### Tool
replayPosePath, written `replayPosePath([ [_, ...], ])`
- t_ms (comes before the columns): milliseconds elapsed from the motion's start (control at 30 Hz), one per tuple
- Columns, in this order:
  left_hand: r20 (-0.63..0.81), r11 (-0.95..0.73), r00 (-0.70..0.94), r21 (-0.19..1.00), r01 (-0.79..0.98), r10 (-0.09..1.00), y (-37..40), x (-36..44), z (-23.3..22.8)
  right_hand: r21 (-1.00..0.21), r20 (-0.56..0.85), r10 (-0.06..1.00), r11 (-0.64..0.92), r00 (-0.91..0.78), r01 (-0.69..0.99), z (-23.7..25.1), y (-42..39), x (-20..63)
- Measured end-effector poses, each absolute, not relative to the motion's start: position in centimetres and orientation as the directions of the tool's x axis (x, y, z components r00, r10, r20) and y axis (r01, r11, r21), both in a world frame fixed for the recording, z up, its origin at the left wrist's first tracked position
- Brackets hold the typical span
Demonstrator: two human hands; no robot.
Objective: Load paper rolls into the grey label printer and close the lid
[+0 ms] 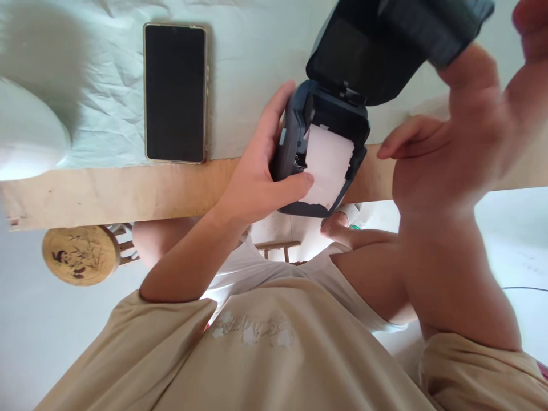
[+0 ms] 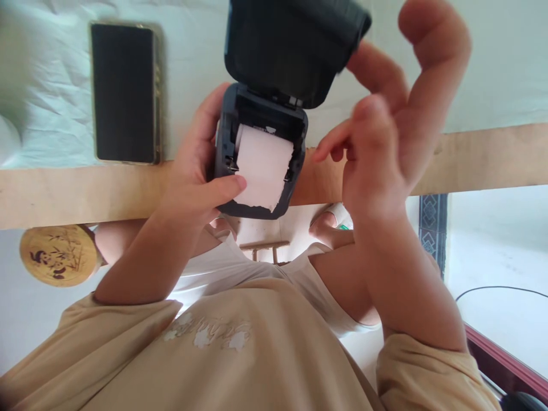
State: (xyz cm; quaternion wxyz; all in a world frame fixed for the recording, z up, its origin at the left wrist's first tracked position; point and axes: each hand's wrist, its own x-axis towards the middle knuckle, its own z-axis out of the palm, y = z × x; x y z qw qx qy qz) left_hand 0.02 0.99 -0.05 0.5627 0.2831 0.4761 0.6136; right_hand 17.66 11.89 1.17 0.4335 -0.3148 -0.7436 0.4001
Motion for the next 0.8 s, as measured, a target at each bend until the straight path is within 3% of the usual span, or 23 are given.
replayPosePath([
  [100,-0.205,0.081,-0.245,0.897,-0.435,0.947,1.0,0.4,0.1,-0.896,0.391,0.861,0.437,-0.325,0.080,1.1,12.0,17.5],
  [200,-0.216,0.086,-0.246,0.889,-0.451,0.945,0.8,0.6,0.4,-0.907,0.321,0.861,0.399,-0.395,0.133,1.1,11.6,17.0],
  [333,-0.155,0.008,-0.274,0.882,-0.471,0.949,1.0,1.0,0.1,-0.889,0.214,0.686,0.432,-0.695,0.152,0.8,11.1,16.4],
  [400,-0.161,0.013,-0.285,0.889,-0.458,0.945,1.2,1.2,-0.1,-0.880,0.191,0.628,0.450,-0.754,0.152,0.7,11.0,16.3],
  [600,-0.283,0.125,-0.279,0.872,-0.474,0.918,1.4,1.4,0.8,-0.787,0.200,0.650,0.552,-0.734,0.274,0.8,10.8,16.7],
  [800,-0.224,0.068,-0.260,0.864,-0.500,0.939,1.3,1.2,0.4,-0.724,0.213,0.645,0.609,-0.734,0.324,0.9,10.8,16.8],
])
